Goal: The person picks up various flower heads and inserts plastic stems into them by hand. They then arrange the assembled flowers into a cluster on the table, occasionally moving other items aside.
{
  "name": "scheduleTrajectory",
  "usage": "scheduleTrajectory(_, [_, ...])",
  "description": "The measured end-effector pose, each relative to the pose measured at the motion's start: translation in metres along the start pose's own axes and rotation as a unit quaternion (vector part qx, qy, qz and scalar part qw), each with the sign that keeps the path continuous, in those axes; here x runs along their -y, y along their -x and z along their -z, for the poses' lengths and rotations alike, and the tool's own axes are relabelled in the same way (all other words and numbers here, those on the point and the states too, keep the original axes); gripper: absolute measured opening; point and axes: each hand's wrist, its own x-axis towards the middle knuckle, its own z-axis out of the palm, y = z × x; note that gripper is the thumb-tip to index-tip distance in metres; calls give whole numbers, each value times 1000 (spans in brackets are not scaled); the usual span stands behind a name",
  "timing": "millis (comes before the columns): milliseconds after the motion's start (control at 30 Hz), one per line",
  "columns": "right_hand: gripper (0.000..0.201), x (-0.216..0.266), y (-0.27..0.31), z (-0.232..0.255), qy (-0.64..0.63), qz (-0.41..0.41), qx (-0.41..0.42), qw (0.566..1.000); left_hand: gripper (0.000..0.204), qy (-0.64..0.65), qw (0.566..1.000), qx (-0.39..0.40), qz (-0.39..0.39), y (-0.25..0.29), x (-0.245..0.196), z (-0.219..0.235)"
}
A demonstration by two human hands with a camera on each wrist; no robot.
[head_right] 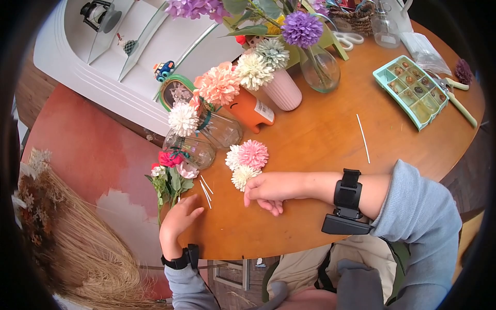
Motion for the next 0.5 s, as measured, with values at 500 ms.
scheduleTrajectory(500, [22, 2, 1, -1, -6, -8, -4, 1000, 32, 419, 892, -120, -119, -28, -43, 11])
